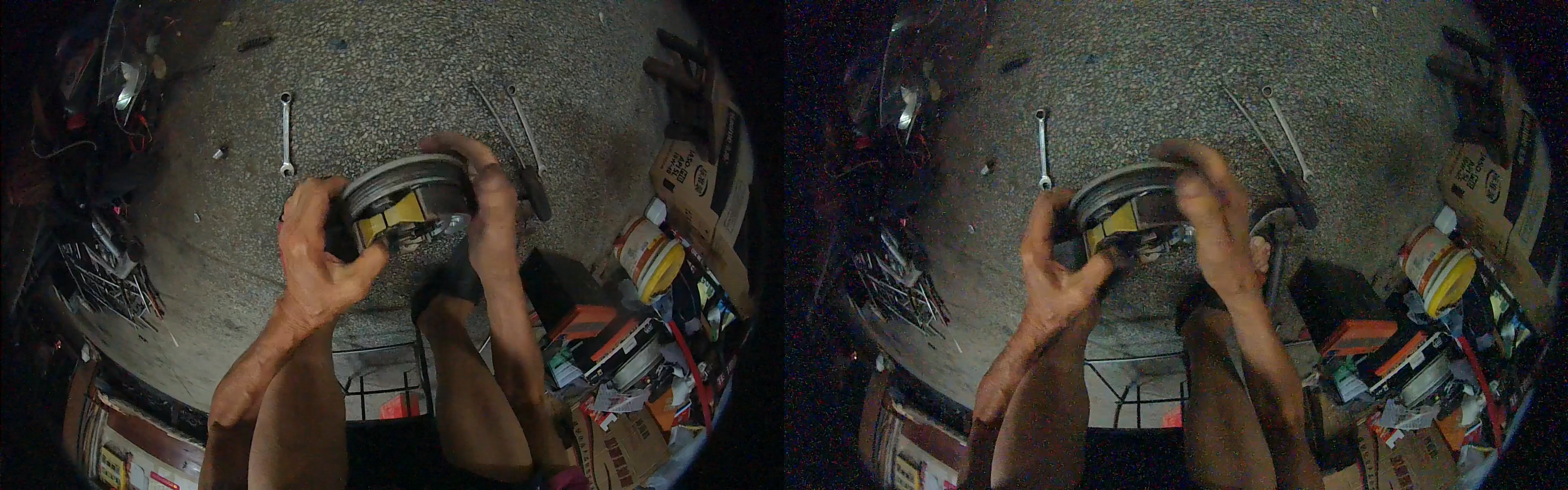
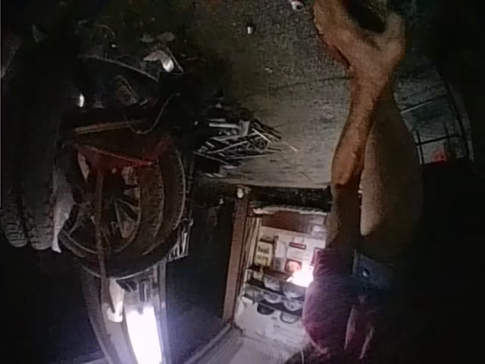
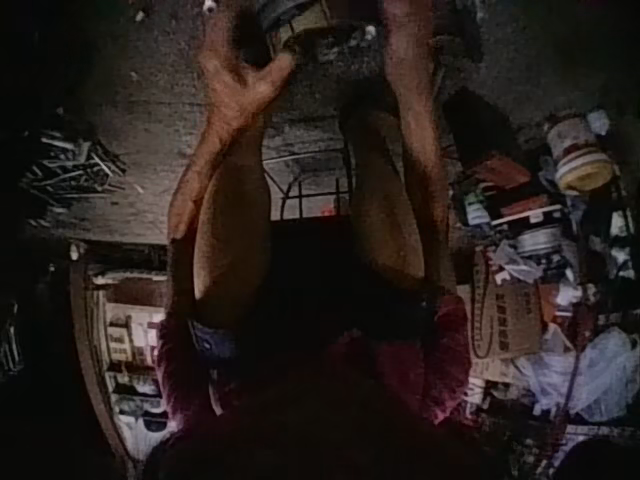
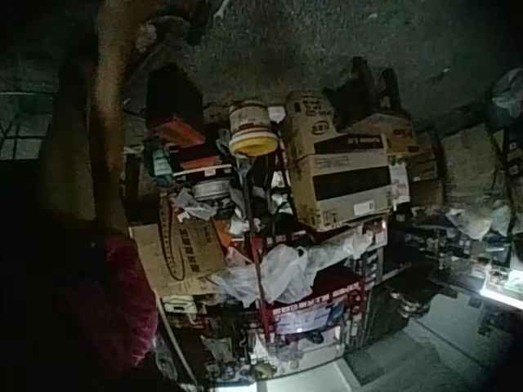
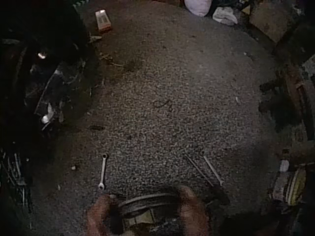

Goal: The person sits on the floor and assembles a mechanical drum brake assembly. They fit brake shoes into the drum, attach a metal backing plate, and use a wrench to tighten bolts on the assembly.

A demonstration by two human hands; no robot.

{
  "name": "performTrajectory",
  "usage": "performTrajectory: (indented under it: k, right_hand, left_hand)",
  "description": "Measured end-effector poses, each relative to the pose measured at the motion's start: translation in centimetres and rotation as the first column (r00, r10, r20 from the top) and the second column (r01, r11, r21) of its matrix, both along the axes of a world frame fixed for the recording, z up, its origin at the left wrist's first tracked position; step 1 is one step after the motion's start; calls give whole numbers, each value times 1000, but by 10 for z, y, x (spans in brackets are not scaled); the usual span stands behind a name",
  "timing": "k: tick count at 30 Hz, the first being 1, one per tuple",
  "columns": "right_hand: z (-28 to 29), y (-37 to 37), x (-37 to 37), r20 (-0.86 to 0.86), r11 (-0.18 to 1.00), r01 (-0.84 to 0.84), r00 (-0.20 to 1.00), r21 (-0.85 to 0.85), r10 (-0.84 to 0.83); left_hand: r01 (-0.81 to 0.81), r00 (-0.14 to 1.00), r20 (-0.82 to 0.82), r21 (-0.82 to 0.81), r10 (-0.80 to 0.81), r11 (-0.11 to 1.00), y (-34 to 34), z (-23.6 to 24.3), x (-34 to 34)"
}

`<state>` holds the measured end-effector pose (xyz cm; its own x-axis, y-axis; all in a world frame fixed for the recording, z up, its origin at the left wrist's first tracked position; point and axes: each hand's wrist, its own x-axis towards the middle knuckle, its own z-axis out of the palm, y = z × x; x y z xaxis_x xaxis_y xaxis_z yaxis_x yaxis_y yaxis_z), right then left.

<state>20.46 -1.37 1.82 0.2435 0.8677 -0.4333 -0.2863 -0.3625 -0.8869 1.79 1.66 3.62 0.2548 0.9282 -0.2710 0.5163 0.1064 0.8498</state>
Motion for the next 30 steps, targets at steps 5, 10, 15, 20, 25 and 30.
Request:
performTrajectory:
  k: [5,10,15,20,25,30]
  right_hand:
    - [18,9,-9,434,996,-78,897,-43,89]
    - [15,11,-12,538,989,14,840,-146,68]
    - [8,21,-5,309,974,-22,947,-228,94]
    - [5,-2,20,205,876,-139,944,-461,258]
    - [36,-18,-6,57,775,-226,946,-591,319]
    - [32,-24,-6,-390,784,-268,920,-560,36]
  left_hand:
    - [113,994,-27,169,-110,979,8,10,4]
    - [104,994,-44,116,-100,988,2,6,5]
    - [-226,927,182,-427,328,876,-1,-10,-1]
    - [-394,567,34,-866,823,307,7,-7,1]
    - [-292,605,-41,-940,795,174,14,-27,-3]
    - [-302,617,-54,-937,785,173,7,-40,-6]
